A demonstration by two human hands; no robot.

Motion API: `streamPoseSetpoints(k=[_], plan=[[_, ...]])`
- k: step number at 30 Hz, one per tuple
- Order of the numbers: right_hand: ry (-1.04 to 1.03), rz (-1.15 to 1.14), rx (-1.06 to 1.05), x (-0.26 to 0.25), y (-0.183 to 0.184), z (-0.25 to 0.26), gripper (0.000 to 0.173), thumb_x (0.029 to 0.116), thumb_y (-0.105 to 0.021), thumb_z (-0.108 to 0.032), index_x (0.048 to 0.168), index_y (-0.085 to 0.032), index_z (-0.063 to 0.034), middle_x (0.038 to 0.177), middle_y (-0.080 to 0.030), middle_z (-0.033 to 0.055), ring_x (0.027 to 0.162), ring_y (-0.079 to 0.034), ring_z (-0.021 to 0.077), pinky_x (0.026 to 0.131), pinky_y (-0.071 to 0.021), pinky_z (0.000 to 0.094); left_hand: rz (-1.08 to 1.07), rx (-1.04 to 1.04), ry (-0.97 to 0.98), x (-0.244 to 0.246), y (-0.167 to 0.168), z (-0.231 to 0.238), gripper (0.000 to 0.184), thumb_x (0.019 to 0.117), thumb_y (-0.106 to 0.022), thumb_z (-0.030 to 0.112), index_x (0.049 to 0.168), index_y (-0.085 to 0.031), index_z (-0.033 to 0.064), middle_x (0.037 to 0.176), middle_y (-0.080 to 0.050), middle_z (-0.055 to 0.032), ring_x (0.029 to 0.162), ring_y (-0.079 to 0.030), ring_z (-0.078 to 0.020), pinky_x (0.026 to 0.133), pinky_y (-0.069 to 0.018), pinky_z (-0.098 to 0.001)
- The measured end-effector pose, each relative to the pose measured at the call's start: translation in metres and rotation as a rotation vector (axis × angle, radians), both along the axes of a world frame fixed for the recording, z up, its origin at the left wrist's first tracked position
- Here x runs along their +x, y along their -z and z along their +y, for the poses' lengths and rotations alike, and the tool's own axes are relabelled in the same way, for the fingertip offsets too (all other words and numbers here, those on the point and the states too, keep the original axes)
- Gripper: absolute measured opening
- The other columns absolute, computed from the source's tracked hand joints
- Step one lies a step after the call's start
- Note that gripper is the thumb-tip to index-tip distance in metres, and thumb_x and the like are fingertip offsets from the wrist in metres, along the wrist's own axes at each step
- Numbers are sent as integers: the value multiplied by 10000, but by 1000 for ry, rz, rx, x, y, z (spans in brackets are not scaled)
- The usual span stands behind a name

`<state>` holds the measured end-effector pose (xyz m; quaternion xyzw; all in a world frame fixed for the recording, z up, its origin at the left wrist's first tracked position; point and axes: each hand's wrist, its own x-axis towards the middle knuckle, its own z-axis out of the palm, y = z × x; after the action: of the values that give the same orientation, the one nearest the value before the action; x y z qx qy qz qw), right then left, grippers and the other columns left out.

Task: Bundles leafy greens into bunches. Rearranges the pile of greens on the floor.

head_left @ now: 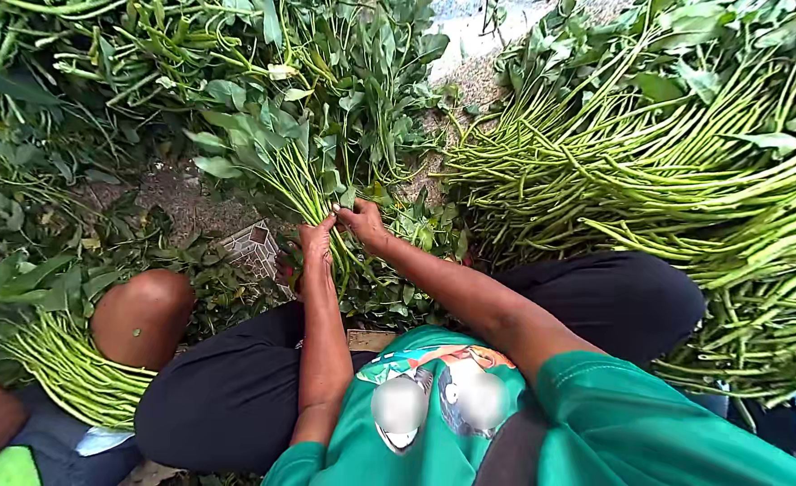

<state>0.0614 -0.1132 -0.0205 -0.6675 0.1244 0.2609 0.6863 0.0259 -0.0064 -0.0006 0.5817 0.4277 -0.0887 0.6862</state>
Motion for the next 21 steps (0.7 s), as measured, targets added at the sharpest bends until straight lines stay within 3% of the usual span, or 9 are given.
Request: streamPoseSetpoints(k=[2,4,7,8,10,13,15,19,21], plan=[[-56,-159,-131,3,-5,4,252,1015,-632,-115,1172,-670,77,1096,-696,205,984,-699,256,928,-572,429,-18,-6,-103,8,-1,-2,293,937,-733,87,1181,-597,-3,871,-687,-93,684,-671,-152,631,-596,-323],[-229,-408,-303,-3,-11,-3,212,1002,-552,-12,1137,-659,111,1147,-660,270,1082,-668,362,985,-535,490,-48,69,-67,2,-10,1,323,962,-724,185,1221,-594,44,930,-683,-54,721,-658,-111,658,-589,-290],[-626,-529,-532,-29,-8,-32,227,993,-516,16,1176,-642,61,1220,-654,262,1056,-694,426,874,-568,591,-67,271,-69,1,-20,24,402,955,-707,159,1291,-574,-18,1086,-684,-130,916,-665,-177,841,-570,-380],[-754,-498,-604,-39,-2,-46,243,994,-526,6,1200,-648,46,1247,-656,259,1064,-694,442,864,-563,619,-90,308,-116,6,-17,32,350,965,-712,132,1244,-581,-33,993,-700,-111,822,-685,-153,774,-593,-342],[-1053,-275,-747,-48,5,-77,290,999,-545,-17,1264,-649,40,1317,-630,285,1165,-636,499,952,-489,690,-125,349,-172,8,-15,44,255,976,-703,113,1151,-597,-39,828,-686,-61,643,-658,-109,638,-588,-277],[-1338,51,-939,-32,-2,-94,331,920,-715,-66,1229,-680,46,1354,-592,313,1250,-553,541,1016,-376,776,-158,411,-161,9,-17,49,231,975,-709,127,1112,-599,-23,792,-676,-29,620,-646,-85,638,-582,-258],[-1238,-108,-902,-18,-11,-90,332,877,-773,-105,1175,-703,23,1286,-630,297,1209,-586,514,1008,-399,750,-169,421,-147,8,-16,46,252,969,-715,119,1132,-598,-33,828,-679,-42,647,-657,-94,654,-590,-263],[-874,-465,-561,-10,-23,-46,366,1020,-643,-309,1233,-695,-15,1254,-677,206,1209,-638,387,1041,-498,584,-213,345,-123,11,-15,39,207,967,-716,104,1098,-619,-23,790,-703,-44,614,-666,-103,602,-588,-263],[-796,-544,-508,-22,-20,-25,372,1057,-573,-316,1144,-710,19,1166,-703,215,1157,-660,386,1008,-513,569,-247,272,-159,11,-17,37,193,966,-711,78,1099,-617,-24,795,-708,-56,620,-673,-116,596,-594,-267]])
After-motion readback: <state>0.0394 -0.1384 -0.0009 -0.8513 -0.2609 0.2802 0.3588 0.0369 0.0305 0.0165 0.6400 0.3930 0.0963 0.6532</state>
